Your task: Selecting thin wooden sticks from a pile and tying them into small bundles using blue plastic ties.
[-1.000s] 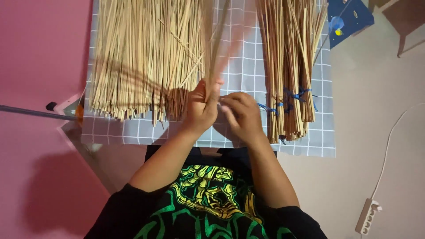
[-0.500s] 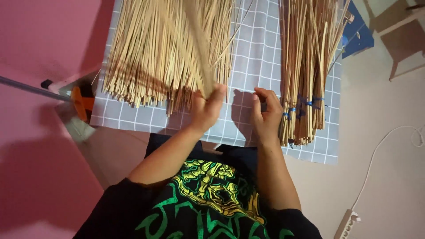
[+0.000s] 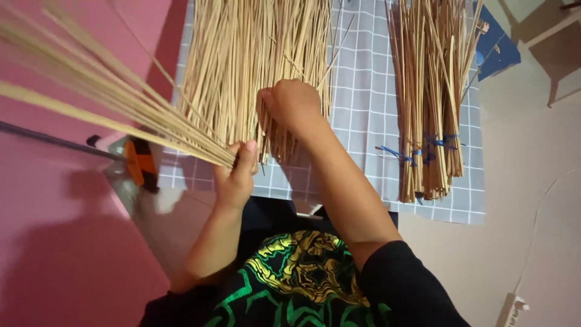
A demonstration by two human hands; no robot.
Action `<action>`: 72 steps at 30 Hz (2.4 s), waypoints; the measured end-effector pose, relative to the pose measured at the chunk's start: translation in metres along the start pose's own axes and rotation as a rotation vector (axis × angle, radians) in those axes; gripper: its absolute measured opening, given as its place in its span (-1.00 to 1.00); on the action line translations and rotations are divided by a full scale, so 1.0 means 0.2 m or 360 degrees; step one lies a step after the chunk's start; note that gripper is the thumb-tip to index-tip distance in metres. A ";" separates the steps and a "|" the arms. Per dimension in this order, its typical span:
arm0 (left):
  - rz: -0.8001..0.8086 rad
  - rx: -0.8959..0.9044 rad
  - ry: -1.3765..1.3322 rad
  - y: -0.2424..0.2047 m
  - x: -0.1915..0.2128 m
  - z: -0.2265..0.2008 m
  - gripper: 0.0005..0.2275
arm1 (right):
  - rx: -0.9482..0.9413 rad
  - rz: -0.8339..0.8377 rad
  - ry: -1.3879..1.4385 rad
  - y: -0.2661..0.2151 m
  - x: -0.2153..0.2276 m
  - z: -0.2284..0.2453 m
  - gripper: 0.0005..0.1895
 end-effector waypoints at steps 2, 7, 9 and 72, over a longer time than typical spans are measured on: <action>0.0003 0.0051 0.0037 -0.01 0.05 0.04 -0.55 | -0.0213 0.0130 -0.0059 0.08 -0.04 -0.04 -0.47; 0.0113 0.0025 -0.0023 0.01 0.06 0.01 -0.55 | -0.0181 0.0027 0.0228 0.08 -0.07 -0.10 -0.60; 0.0123 0.0020 -0.0048 0.02 0.06 0.03 -0.55 | -0.0164 -0.0042 0.0410 0.07 -0.08 -0.15 -0.64; 0.0930 -0.0099 0.0356 0.00 -0.78 0.26 -0.69 | 0.0574 -0.1197 0.1457 -0.93 0.59 -0.27 -0.86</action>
Point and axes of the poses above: each hand's wrist, its own y-axis towards the middle knuckle, its own x-axis out of the back of the hand, z = x × y, the point moved 7 cm from there along y, towards the middle knuckle, and after that the axes turned 9 degrees about x, right-handed, at the moved point
